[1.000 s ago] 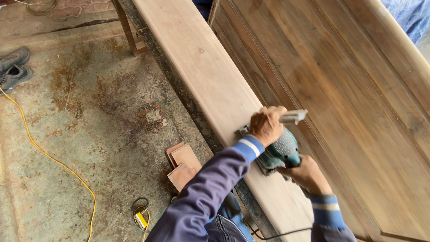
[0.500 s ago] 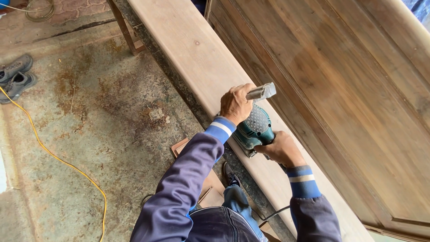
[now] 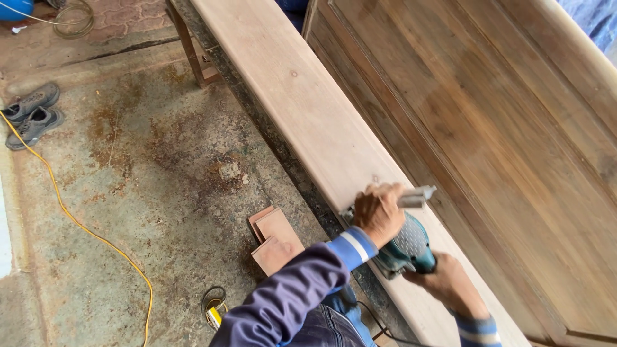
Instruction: Sanding a large wood plank using an electric orbital sander and sandpaper.
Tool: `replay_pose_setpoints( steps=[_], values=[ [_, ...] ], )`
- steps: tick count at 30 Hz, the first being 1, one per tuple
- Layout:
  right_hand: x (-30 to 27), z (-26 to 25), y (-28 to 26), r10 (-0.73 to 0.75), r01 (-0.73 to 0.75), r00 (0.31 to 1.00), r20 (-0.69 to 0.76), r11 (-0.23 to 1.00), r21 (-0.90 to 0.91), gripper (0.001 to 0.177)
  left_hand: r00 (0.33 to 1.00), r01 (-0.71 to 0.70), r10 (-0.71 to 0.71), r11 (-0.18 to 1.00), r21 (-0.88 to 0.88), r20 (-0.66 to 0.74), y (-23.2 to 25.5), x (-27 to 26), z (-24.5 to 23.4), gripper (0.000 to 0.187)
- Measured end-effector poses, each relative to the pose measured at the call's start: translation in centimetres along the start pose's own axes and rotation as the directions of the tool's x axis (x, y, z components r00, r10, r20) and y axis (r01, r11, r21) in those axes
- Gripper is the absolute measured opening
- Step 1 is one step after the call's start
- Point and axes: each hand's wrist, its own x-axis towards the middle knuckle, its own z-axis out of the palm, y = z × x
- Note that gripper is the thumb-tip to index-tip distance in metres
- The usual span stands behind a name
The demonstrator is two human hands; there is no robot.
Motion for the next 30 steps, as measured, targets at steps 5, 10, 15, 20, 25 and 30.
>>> replay_pose_setpoints(
  steps=[5,10,15,20,25,30],
  values=[
    [-0.5,0.5,3.5,0.213,-0.216,0.974,0.074,0.976,0.036,0.033,0.998,-0.049,0.048,0.998,-0.042,-0.032,1.6,-1.7,1.3,0.022],
    [-0.9,0.5,1.5,0.222,-0.222,0.975,0.019,0.975,-0.005,0.036,0.991,-0.093,0.090,0.996,-0.019,-0.096,1.3,-1.5,0.4,0.031],
    [0.1,0.6,-2.1,0.103,-0.104,0.993,-0.049,0.994,-0.030,0.038,0.998,-0.055,0.057,0.996,-0.072,0.022,-1.5,0.1,-0.4,0.020],
    [2.6,0.7,-6.7,-0.107,0.109,0.992,-0.066,0.994,0.029,0.034,0.993,-0.061,0.052,0.994,-0.087,-0.110,-5.2,3.3,-3.6,0.016],
    [5.0,1.2,-9.4,-0.187,0.188,0.980,-0.074,0.982,0.011,0.035,0.992,-0.024,0.022,1.000,-0.011,-0.127,-7.0,5.7,-6.8,0.011],
    [4.3,1.4,-9.3,-0.219,0.220,0.972,-0.081,0.976,0.006,0.036,0.986,-0.013,0.014,1.000,0.006,-0.167,-7.0,5.2,-6.6,0.018]
  ],
)
